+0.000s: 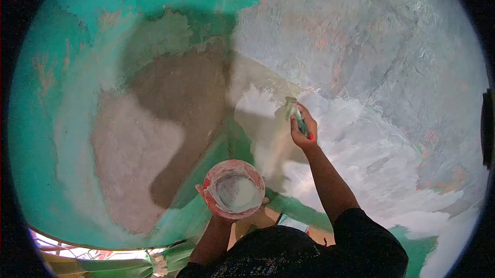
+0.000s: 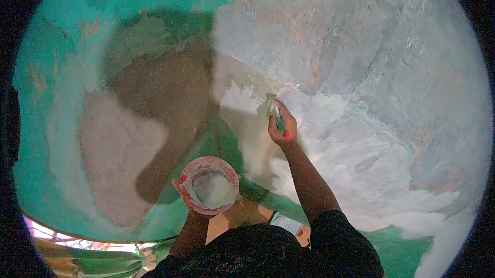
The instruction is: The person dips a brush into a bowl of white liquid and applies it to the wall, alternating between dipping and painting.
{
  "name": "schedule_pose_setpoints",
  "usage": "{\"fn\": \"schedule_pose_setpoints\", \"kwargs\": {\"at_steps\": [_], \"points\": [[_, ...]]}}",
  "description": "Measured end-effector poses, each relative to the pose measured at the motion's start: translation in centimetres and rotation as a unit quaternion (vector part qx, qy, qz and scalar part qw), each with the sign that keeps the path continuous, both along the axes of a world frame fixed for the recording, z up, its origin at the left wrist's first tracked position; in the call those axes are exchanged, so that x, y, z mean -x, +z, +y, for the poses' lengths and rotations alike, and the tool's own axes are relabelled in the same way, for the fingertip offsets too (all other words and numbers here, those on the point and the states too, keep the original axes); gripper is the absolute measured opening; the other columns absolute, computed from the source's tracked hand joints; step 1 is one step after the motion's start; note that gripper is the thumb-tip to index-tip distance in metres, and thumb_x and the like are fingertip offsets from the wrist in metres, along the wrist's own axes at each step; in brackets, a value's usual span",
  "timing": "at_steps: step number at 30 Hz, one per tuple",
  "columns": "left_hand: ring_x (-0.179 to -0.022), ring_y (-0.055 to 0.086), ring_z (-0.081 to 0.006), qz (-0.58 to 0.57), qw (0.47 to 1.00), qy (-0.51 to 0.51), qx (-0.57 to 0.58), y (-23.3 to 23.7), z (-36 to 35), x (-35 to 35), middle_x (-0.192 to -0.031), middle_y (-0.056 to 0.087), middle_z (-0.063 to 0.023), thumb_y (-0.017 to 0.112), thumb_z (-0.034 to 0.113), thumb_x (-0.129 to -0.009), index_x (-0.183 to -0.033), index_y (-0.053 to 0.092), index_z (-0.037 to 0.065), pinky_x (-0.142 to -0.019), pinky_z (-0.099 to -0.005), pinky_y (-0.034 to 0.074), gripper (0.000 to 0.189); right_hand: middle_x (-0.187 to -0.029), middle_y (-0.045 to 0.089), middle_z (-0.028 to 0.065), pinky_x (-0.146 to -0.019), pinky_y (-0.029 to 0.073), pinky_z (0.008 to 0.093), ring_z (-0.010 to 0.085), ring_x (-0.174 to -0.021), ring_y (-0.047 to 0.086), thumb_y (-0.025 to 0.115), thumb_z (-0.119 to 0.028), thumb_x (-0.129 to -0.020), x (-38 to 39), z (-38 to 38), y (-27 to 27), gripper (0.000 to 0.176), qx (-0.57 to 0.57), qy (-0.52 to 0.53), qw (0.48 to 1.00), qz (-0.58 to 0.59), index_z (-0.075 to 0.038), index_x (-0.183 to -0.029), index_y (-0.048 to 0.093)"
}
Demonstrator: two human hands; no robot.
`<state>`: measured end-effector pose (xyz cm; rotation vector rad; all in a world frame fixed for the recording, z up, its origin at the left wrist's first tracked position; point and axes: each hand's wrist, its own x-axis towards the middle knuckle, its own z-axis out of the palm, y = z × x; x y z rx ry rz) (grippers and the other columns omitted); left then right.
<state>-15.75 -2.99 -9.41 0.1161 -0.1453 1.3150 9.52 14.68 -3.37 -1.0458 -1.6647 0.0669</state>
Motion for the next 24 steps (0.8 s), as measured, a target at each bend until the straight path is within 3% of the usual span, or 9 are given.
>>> {"fn": "schedule_pose_setpoints", "kwargs": {"at_steps": [2, 4, 6, 8, 11, 14, 17, 22, 24], "points": [[-0.127, 0.044, -0.0453, 0.09, 0.993, 0.054, 0.047, -0.6, 0.3, 0.2, -0.145, 0.043, -0.0166, 0.032, 0.092, -0.073, -0.143, 0.041, 0.017, -0.102, -0.0697, 0.035, 0.103, -0.124, 0.061, 0.0219, -0.095, 0.048, 0.0377, 0.0339, -0.115, 0.062, 0.054, -0.012, -0.094, 0.1, -0.1, 1.0, 0.036, -0.042, -0.042, 0.998, 0.018, -0.002, -0.129, 0.051], [-0.128, 0.043, -0.0457, -0.107, 0.987, 0.028, -0.117, 0.7, 0.7, -1.4, -0.145, 0.042, -0.0168, 0.031, 0.093, -0.072, -0.144, 0.04, 0.017, -0.102, -0.0698, 0.035, 0.105, -0.124, 0.062, 0.022, -0.095, 0.048, 0.0375, 0.0343, -0.115, 0.062, 0.054, -0.012, -0.095, 0.2, -0.3, 1.9, 0.037, -0.055, -0.064, 0.995, 0.046, -0.002, -0.13, 0.05], [-0.129, 0.042, -0.0458, -0.153, 0.973, 0.001, -0.172, 1.0, 0.7, -1.5, -0.146, 0.042, -0.017, 0.031, 0.094, -0.071, -0.144, 0.04, 0.017, -0.103, -0.0698, 0.035, 0.106, -0.123, 0.062, 0.0219, -0.096, 0.047, 0.0375, 0.0347, -0.115, 0.061, 0.054, -0.013, -0.095, 0.1, -0.1, 2.3, 0.037, -0.042, -0.064, 0.993, 0.087, -0.002, -0.13, 0.049], [-0.13, 0.041, -0.0457, -0.059, 0.99, -0.029, -0.123, 0.3, 0.7, -0.5, -0.146, 0.041, -0.0174, 0.031, 0.094, -0.071, -0.145, 0.039, 0.017, -0.103, -0.0698, 0.034, 0.107, -0.122, 0.062, 0.0233, -0.095, 0.048, 0.0388, 0.0376, -0.114, 0.061, 0.056, -0.013, -0.093, -0.1, -0.2, 1.5, 0.039, -0.005, -0.058, 0.997, 0.046, -0.004, -0.131, 0.049], [-0.134, 0.038, -0.0406, 0.014, 0.976, -0.103, -0.194, 0.7, 1.4, 0.3, -0.149, 0.039, -0.0108, 0.056, 0.085, -0.067, -0.147, 0.036, 0.023, -0.1, -0.0785, 0.029, 0.103, -0.122, 0.061, 0.025, -0.093, 0.049, 0.0393, 0.0409, -0.114, 0.06, 0.058, -0.01, -0.09, -0.4, 0.6, -1.5, 0.041, 0.088, -0.051, 0.995, 0.01, -0.007, -0.13, 0.051], [-0.132, 0.04, -0.0429, 0.134, 0.989, 0.045, -0.049, -1.8, 0.9, 0.2, -0.149, 0.039, -0.0129, 0.056, 0.088, -0.063, -0.146, 0.037, 0.023, -0.098, -0.0787, 0.031, 0.107, -0.122, 0.062, 0.0237, -0.093, 0.049, 0.038, 0.037, -0.114, 0.062, 0.057, -0.01, -0.091, -0.1, 0.1, -1.3, 0.038, 0.064, -0.015, 0.997, 0.043, -0.006, -0.129, 0.052], [-0.131, 0.04, -0.0461, 0.042, 0.994, 0.065, 0.074, -3.0, 1.4, 0.8, -0.148, 0.039, -0.0169, 0.036, 0.093, -0.07, -0.146, 0.037, 0.017, -0.104, -0.0699, 0.034, 0.108, -0.12, 0.063, 0.0223, -0.092, 0.049, 0.0363, 0.0322, -0.112, 0.064, 0.055, -0.009, -0.093, 0.2, -0.3, 0.8, 0.036, -0.029, -0.042, 0.996, 0.067, -0.004, -0.128, 0.052], [-0.132, 0.039, -0.0453, 0.411, 0.883, 0.224, -0.027, -2.9, 0.2, -0.5, -0.15, 0.037, -0.0134, 0.035, 0.093, -0.07, -0.147, 0.036, 0.021, -0.101, -0.0742, 0.032, 0.106, -0.117, 0.064, 0.0235, -0.091, 0.051, 0.0378, 0.0348, -0.108, 0.065, 0.056, -0.009, -0.092, -0.2, 0.0, 1.2, 0.038, -0.038, -0.065, 0.995, 0.064, -0.004, -0.129, 0.051], [-0.132, 0.039, -0.0451, 0.372, 0.908, 0.19, -0.032, -2.7, 0.2, -0.4, -0.15, 0.036, -0.0126, 0.036, 0.093, -0.069, -0.147, 0.035, 0.022, -0.101, -0.0754, 0.03, 0.106, -0.119, 0.063, 0.0248, -0.09, 0.052, 0.0402, 0.0387, -0.108, 0.064, 0.057, -0.009, -0.09, -0.6, 0.5, -1.1, 0.04, -0.018, -0.069, 0.997, 0.013, -0.005, -0.13, 0.051]]}}
